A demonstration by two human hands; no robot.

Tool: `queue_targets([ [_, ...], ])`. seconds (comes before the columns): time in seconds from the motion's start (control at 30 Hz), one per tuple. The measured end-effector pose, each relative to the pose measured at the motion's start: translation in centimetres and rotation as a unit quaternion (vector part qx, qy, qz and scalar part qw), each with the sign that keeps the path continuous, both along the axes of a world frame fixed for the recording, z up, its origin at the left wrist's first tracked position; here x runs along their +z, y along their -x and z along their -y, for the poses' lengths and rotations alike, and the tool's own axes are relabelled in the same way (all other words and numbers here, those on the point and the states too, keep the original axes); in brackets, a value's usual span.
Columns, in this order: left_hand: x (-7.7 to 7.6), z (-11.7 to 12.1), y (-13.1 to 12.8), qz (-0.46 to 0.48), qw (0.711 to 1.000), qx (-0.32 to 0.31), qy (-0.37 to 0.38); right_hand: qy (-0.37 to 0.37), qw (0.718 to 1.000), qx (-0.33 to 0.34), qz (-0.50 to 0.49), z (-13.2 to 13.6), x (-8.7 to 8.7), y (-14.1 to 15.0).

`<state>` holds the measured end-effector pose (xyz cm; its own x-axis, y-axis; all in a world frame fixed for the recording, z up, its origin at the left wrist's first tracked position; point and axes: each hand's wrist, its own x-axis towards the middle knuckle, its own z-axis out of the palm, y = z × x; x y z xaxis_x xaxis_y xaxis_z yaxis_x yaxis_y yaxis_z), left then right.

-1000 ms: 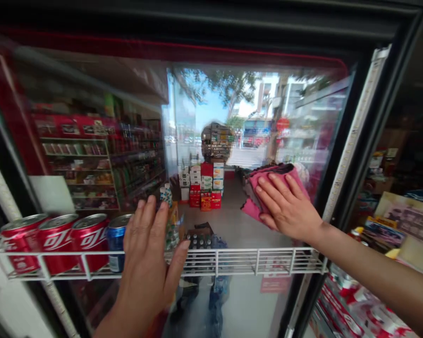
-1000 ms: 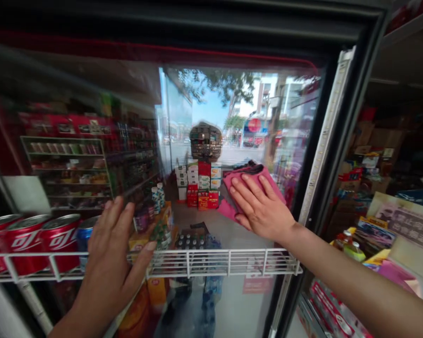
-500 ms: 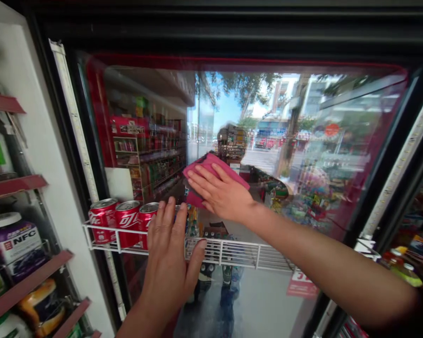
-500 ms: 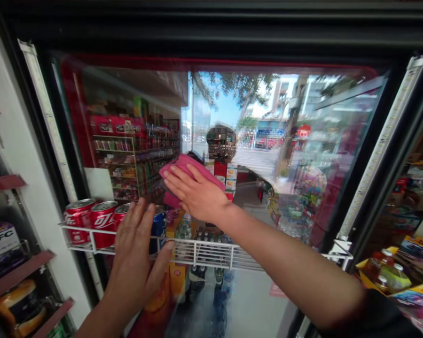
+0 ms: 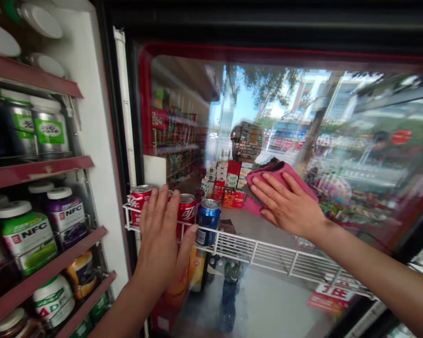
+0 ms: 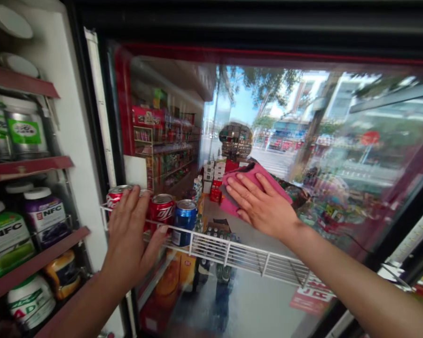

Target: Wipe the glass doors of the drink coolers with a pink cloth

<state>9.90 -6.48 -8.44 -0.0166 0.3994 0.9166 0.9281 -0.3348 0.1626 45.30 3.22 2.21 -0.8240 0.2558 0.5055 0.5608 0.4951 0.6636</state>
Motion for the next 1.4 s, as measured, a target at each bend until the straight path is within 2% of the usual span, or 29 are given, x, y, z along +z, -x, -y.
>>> queue_targets([
  [0.1,-0.6,0.4,1.2,-0.001,1.000,0.000,0.001,-0.002,1.000,-0.001,0.000,0.0,0.5,3.2],
  [0.27,-1.5,0.7,2.7,-0.006,1.000,0.005,0.006,0.041,0.997,0.047,0.039,-1.8,2.8,11.5],
  [0.4,-1.9,1.1,3.9,0.005,1.000,0.014,0.003,0.063,0.990,0.053,0.112,-3.2,4.7,18.3],
  [0.53,-2.0,1.9,5.2,0.021,0.999,0.036,0.013,0.046,0.977,0.068,0.195,-4.2,5.7,25.3],
  [0.63,-2.0,2.2,6.2,0.026,0.998,0.054,0.010,0.021,0.958,0.081,0.275,-4.4,6.1,30.0],
  [0.77,-2.1,1.9,7.0,0.026,0.997,0.070,0.014,-0.014,0.938,0.075,0.340,-4.5,6.6,33.2],
  [0.87,-2.2,1.5,7.2,0.031,0.997,0.072,0.016,-0.035,0.933,0.086,0.348,-4.9,6.7,32.4],
  [0.97,-2.3,1.0,7.1,0.039,0.997,0.064,0.017,-0.053,0.941,0.110,0.316,-5.6,6.2,28.8],
  [1.1,-2.3,0.5,6.9,0.046,0.998,0.035,0.015,-0.032,0.962,0.133,0.236,-5.6,4.6,20.6],
  [1.2,-2.2,0.4,6.7,0.049,0.999,0.014,0.014,-0.005,0.975,0.134,0.179,-4.5,3.6,14.1],
  [1.27,-2.0,0.4,6.7,0.049,0.999,0.001,0.009,0.004,0.981,0.120,0.152,-3.6,3.2,10.9],
  [1.33,-1.8,0.5,6.7,0.047,0.999,-0.007,0.003,0.005,0.984,0.110,0.138,-3.1,3.1,9.4],
  [1.4,-1.6,0.6,6.9,0.040,0.999,-0.010,0.001,0.005,0.985,0.109,0.134,-3.1,3.1,9.7],
])
